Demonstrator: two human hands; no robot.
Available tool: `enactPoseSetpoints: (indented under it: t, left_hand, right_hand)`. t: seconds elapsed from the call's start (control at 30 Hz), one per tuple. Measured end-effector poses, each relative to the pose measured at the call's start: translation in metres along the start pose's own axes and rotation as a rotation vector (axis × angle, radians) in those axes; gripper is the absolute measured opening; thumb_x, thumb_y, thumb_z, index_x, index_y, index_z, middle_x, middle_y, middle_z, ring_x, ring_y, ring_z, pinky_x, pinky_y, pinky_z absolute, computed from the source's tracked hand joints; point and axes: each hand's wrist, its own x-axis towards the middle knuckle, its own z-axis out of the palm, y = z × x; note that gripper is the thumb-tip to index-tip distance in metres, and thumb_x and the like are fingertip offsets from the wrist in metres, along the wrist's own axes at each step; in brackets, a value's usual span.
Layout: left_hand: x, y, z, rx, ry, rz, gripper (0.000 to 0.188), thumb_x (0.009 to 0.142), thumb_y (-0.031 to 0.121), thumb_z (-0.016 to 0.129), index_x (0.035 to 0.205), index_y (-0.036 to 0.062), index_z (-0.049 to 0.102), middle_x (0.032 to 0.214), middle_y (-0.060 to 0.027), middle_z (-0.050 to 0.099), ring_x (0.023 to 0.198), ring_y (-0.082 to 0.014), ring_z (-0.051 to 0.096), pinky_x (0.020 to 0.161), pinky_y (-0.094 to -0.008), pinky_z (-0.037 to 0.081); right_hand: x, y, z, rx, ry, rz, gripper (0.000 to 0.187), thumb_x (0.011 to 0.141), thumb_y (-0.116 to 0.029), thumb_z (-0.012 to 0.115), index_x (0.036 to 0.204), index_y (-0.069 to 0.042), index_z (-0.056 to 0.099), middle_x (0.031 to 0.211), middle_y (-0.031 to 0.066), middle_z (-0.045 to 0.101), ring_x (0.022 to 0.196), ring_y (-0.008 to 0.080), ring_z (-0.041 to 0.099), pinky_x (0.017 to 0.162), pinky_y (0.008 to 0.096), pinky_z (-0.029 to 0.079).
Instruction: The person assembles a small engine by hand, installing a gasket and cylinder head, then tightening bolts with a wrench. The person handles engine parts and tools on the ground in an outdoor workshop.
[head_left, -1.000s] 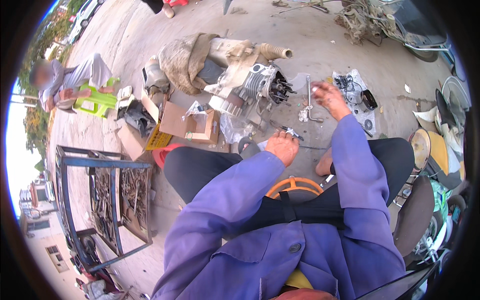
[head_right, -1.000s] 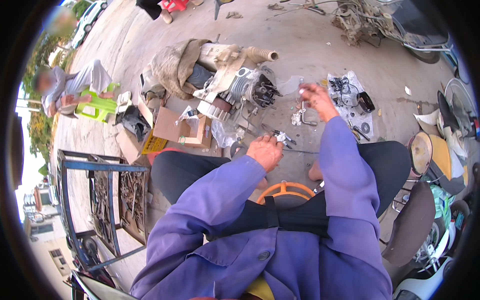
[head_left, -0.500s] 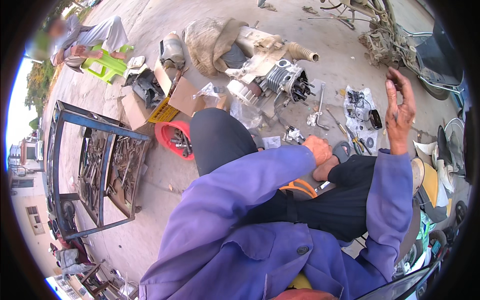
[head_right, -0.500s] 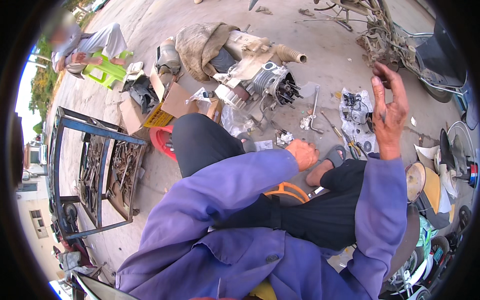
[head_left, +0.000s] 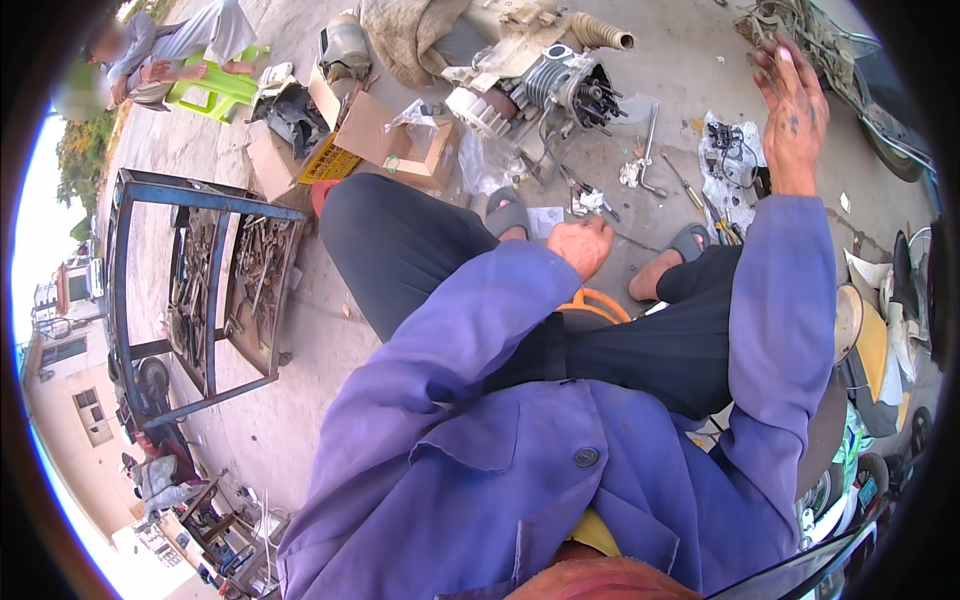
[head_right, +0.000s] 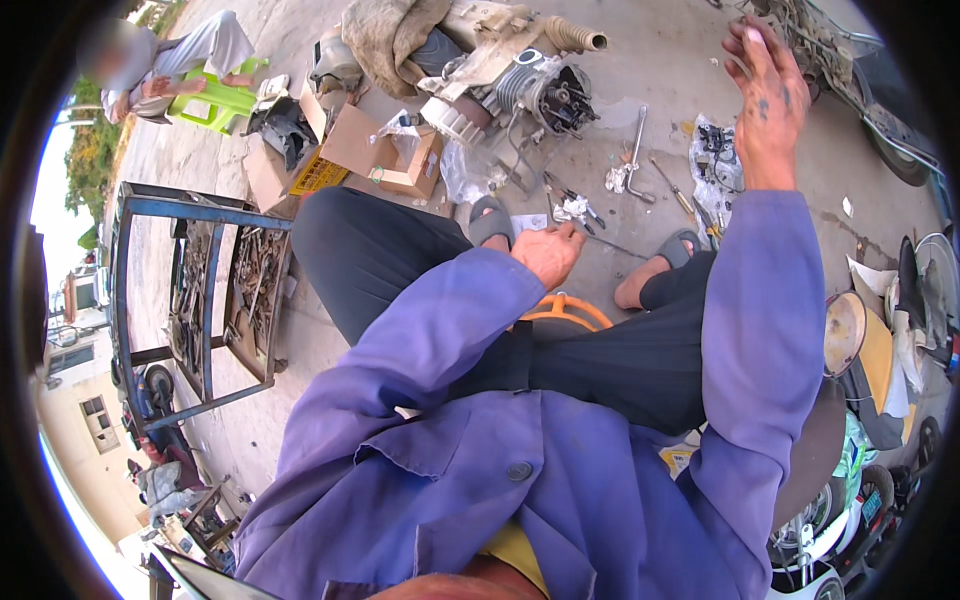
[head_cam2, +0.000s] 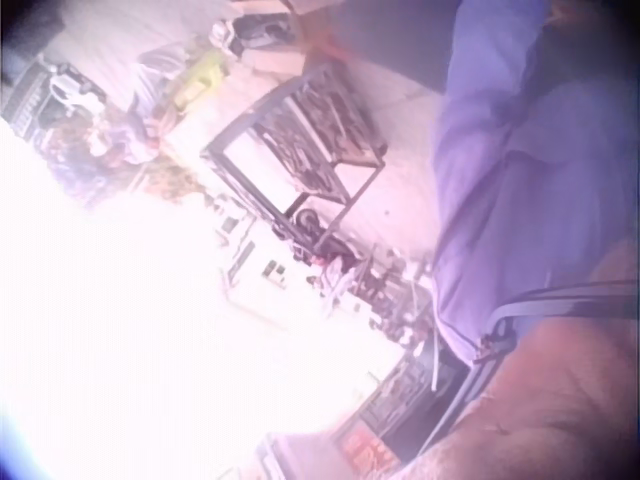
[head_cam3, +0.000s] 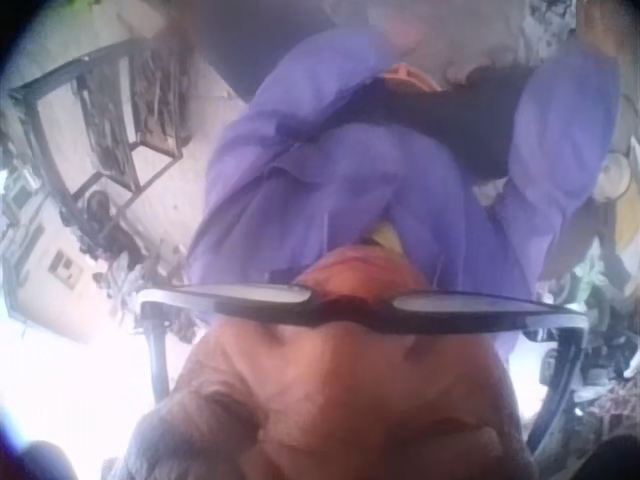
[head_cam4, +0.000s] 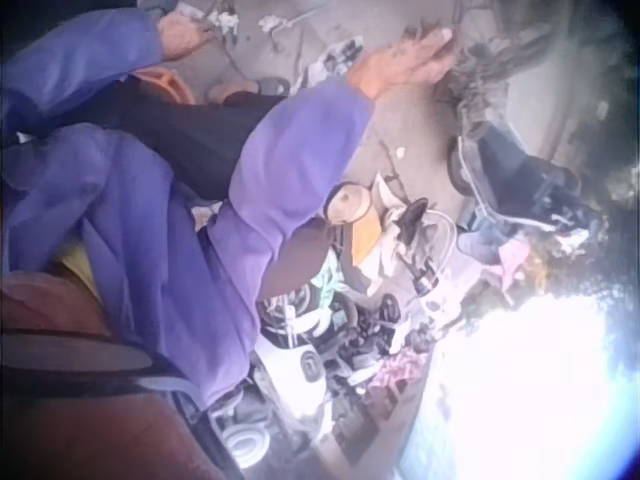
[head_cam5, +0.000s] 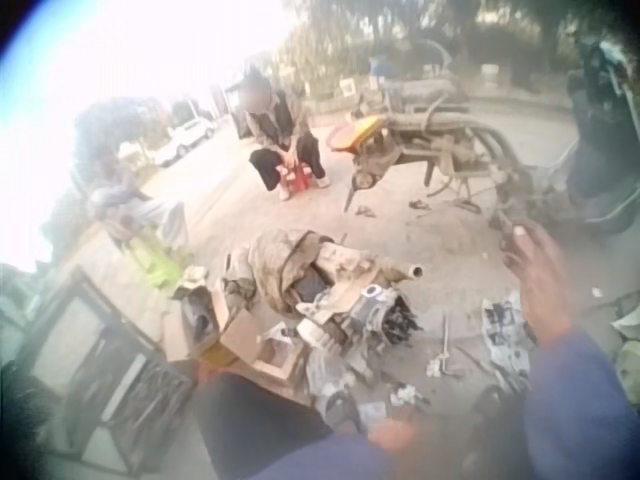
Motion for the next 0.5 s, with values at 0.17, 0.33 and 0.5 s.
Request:
enactPoseSetpoints:
  t: [0.17,0.33,0.5]
  left_hand:
    - [-0.038,0.005,0.024,-0.062,0.156,-0.209,0.021,0.086,0.012,0.062,0.107,0.0106,0.064,0.098,-0.0058,0.066,0.083,-0.0268,0.072,0.065,-0.0388,0.057]
    - [-0.022,0.014,-0.051,-0.095,0.279,-0.151,0.023,0.088,0.012,0.063,0.11,0.0114,0.064,0.101,-0.0045,0.068,0.083,-0.0261,0.071,0.063,-0.0385,0.057]
    - [0.015,-0.027,-0.176,-0.426,0.884,0.029,0.04,0.08,-0.01,0.065,0.117,0.0065,0.065,0.108,-0.0104,0.072,0.077,-0.0206,0.071,0.06,-0.0302,0.056]
  right_hand:
    - [-0.026,-0.025,0.039,0.04,0.044,-0.025,0.03,0.095,-0.02,0.067,0.122,-0.006,0.064,0.101,0.0038,0.067,0.09,0.0165,0.064,0.077,0.0301,0.051]
    - [0.038,0.031,-0.029,0.363,-0.109,-0.006,0.032,0.097,-0.021,0.064,0.125,-0.005,0.062,0.107,0.0058,0.068,0.093,0.0152,0.064,0.079,0.0295,0.051]
    - [-0.015,-0.047,0.001,0.071,-0.024,-0.276,0.029,0.1,-0.016,0.058,0.127,-0.004,0.061,0.108,0.0077,0.068,0.098,0.0161,0.064,0.085,0.0309,0.051]
